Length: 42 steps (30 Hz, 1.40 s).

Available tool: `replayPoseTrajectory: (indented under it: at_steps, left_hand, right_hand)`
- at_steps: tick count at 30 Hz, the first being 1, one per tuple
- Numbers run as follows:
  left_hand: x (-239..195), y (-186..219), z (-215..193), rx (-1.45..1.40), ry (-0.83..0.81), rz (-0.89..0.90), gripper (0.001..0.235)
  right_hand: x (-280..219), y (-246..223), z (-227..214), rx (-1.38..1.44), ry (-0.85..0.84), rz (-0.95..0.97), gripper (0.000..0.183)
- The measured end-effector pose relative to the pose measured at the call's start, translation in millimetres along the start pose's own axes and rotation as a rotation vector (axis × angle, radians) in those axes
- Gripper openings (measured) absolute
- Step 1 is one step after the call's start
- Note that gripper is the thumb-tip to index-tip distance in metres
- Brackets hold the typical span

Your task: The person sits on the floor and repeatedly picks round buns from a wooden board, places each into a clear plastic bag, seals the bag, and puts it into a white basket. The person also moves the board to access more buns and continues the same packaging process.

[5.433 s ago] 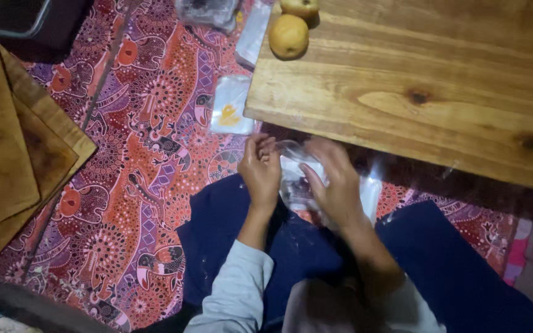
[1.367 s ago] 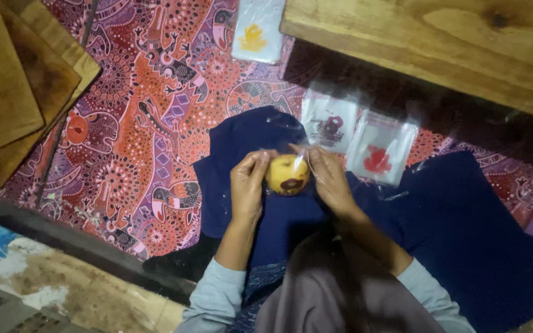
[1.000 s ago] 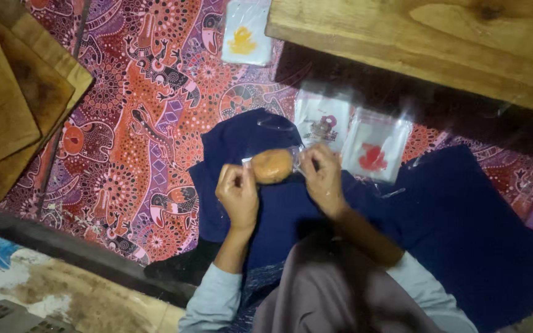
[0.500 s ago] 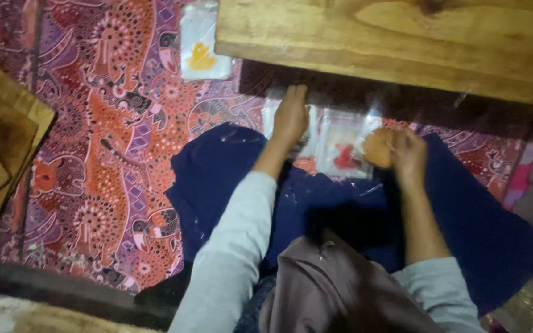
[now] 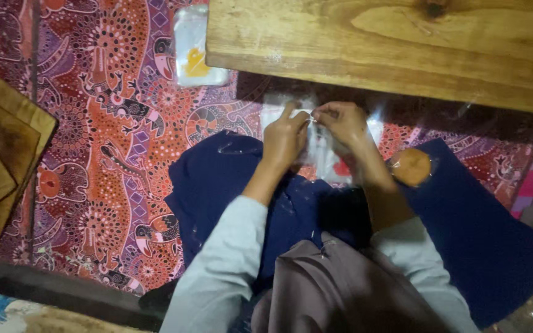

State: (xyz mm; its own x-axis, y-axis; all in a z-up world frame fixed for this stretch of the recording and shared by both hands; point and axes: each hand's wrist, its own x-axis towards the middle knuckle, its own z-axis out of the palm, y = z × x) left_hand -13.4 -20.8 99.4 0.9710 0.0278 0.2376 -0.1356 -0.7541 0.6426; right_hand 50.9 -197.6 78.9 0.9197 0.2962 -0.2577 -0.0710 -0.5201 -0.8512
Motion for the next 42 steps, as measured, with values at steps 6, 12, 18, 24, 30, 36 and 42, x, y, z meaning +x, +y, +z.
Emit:
replayPoseTrajectory:
  at_steps: [6, 12, 18, 24, 30, 36, 42]
  left_hand:
    - [10.0, 20.2, -75.7, -0.663, -0.216, -0.803, 0.012]
    - [6.5, 26.4, -105.6, -0.456, 0.172, -0.181, 0.01]
    - [19.9, 47.6, -111.3, -0.31, 0.536, -0.36, 0.01]
    - [8.2, 83.1, -117.2, -0.387, 0.331, 0.203, 0.021]
    - [56.4, 12.4, -102.0, -1.899, 0.339, -0.407, 0.044]
    - [85.1, -76.1, -116.6, -2.138, 0.646, -0.357, 0.02]
    - [93.0, -79.5, -146.9, -2.424, 0.785, -0.544, 0.036]
  right_hand:
    - [-36.3, -72.6, -16.0, 0.042, -0.06, -0.241, 0.022]
    - [-50.6, -140.9, -35.5, -0.079, -0.05, -0.551, 0.017]
    - [-97.6, -210.7, -29.8, -0.211, 0.249, -0.591, 0.03]
    - [-64.8, -187.9, -7.4, -0.058, 0.183, -0.612, 0.059]
    - [-5.0, -194.1, 13.6, -0.195, 0.052, -0.767, 0.038]
    - [143.8, -185.0, -10.1, -0.076, 0.414, -0.318, 0.047]
    - [250.8, -189.7, 21.6, -0.544, 0.742, -0.436, 0.077]
